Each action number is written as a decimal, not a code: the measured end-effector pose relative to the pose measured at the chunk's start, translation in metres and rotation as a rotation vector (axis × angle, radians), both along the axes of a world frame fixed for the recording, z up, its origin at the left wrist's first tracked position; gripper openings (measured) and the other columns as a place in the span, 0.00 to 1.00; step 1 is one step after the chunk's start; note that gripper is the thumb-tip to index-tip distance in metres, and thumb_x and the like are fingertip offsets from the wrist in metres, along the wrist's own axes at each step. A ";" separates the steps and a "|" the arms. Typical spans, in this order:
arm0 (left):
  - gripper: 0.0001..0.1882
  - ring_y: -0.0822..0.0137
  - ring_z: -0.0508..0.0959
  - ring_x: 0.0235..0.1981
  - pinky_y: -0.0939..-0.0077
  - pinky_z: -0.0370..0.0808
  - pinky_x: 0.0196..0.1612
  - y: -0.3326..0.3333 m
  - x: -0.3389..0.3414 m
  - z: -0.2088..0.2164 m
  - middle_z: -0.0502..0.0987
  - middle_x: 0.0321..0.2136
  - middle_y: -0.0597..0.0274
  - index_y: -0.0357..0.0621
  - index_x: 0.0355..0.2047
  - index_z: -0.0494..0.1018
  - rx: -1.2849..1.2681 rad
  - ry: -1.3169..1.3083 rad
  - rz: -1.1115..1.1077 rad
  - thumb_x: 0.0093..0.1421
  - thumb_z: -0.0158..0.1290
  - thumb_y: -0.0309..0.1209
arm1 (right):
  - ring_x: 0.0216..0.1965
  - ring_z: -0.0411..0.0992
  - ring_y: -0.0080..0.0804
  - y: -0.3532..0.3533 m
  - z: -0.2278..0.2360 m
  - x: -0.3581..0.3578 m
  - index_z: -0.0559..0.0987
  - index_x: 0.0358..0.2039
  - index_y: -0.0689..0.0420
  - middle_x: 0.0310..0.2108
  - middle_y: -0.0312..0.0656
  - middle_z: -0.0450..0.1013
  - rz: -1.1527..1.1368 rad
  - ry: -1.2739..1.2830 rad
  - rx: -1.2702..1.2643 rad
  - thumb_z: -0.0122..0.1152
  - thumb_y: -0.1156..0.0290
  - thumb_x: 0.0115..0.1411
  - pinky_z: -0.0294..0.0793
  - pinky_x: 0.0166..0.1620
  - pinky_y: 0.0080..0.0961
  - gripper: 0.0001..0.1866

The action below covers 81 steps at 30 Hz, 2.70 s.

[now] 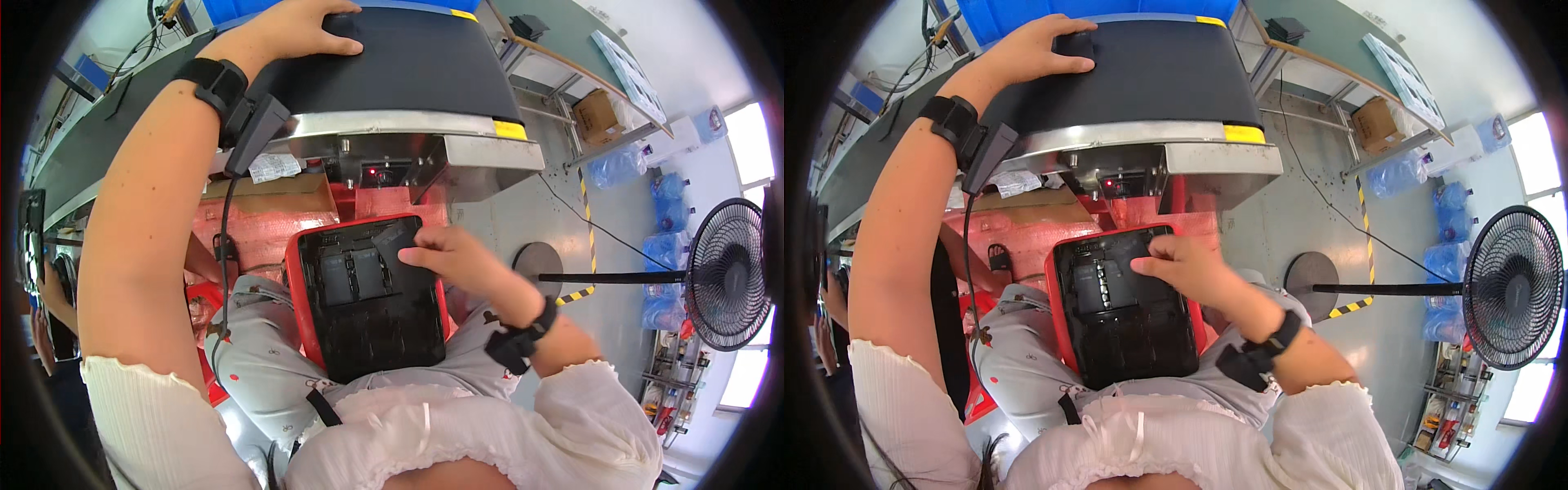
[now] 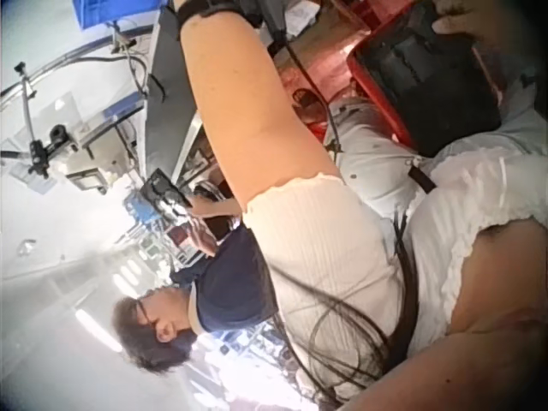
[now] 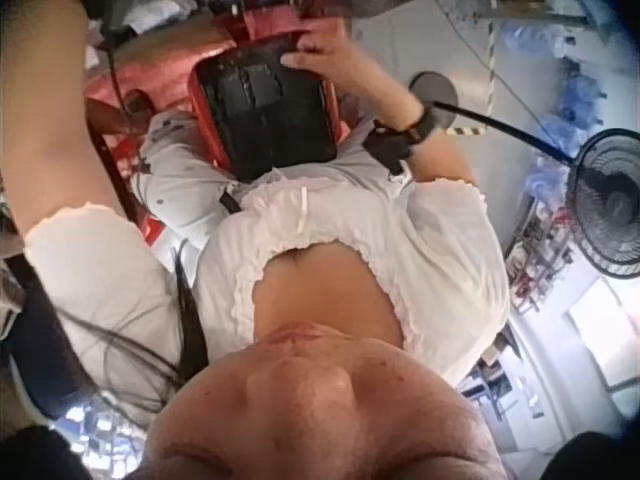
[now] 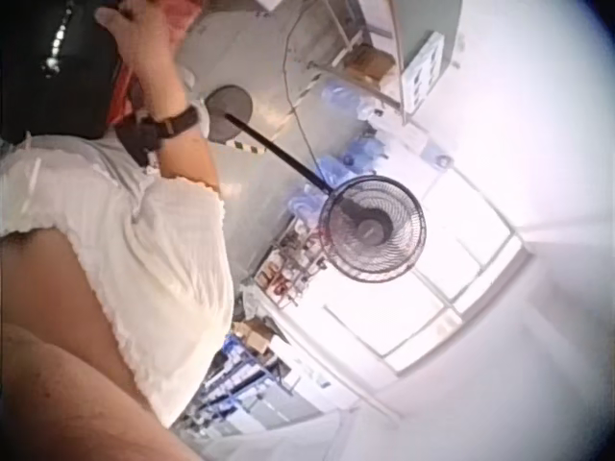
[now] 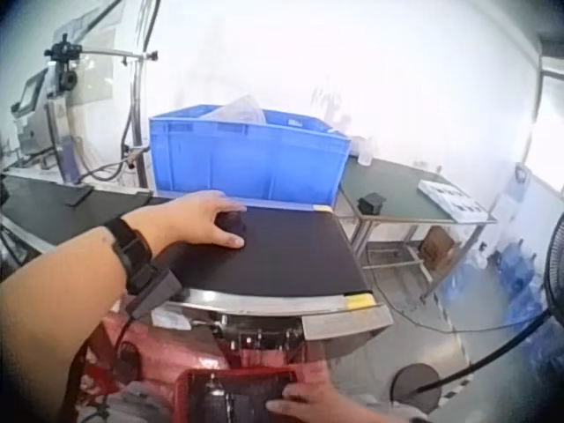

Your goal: Placing small electronic components from a conveyor belt into a plastic tray.

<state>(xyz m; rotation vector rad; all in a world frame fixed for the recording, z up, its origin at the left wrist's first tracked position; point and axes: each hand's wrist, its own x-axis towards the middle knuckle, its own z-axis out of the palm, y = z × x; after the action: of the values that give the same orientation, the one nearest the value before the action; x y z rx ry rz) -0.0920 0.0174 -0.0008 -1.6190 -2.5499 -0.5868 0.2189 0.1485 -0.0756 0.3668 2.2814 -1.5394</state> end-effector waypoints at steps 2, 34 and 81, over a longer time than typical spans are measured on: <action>0.32 0.54 0.69 0.50 0.68 0.64 0.54 0.000 0.018 0.004 0.70 0.47 0.51 0.45 0.52 0.68 -0.038 0.090 0.132 0.49 0.60 0.46 | 0.22 0.68 0.29 -0.011 -0.067 0.016 0.69 0.23 0.62 0.19 0.41 0.68 -0.160 -0.050 0.028 0.56 0.61 0.59 0.66 0.28 0.29 0.17; 0.34 0.54 0.62 0.56 0.51 0.53 0.61 -0.164 0.341 -0.192 0.67 0.49 0.58 0.44 0.49 0.68 0.026 -0.411 0.082 0.41 0.64 0.37 | 0.35 0.71 0.33 -0.004 0.004 -0.023 0.70 0.53 0.51 0.33 0.44 0.73 0.642 -0.012 0.384 0.64 0.64 0.51 0.70 0.40 0.28 0.28; 0.38 0.53 0.66 0.48 0.62 0.63 0.52 -0.079 0.305 -0.044 0.65 0.46 0.52 0.37 0.51 0.66 0.038 -0.361 -0.235 0.41 0.65 0.41 | 0.34 0.74 0.51 -0.031 -0.106 0.117 0.77 0.27 0.62 0.28 0.54 0.74 0.103 -0.088 0.371 0.52 0.58 0.57 0.72 0.39 0.44 0.17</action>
<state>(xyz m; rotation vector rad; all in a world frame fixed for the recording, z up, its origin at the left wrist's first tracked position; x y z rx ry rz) 0.2130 -0.0618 -0.0450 -1.9738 -2.5709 -1.0282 0.3364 0.1173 -0.1813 0.3970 2.4691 -1.0270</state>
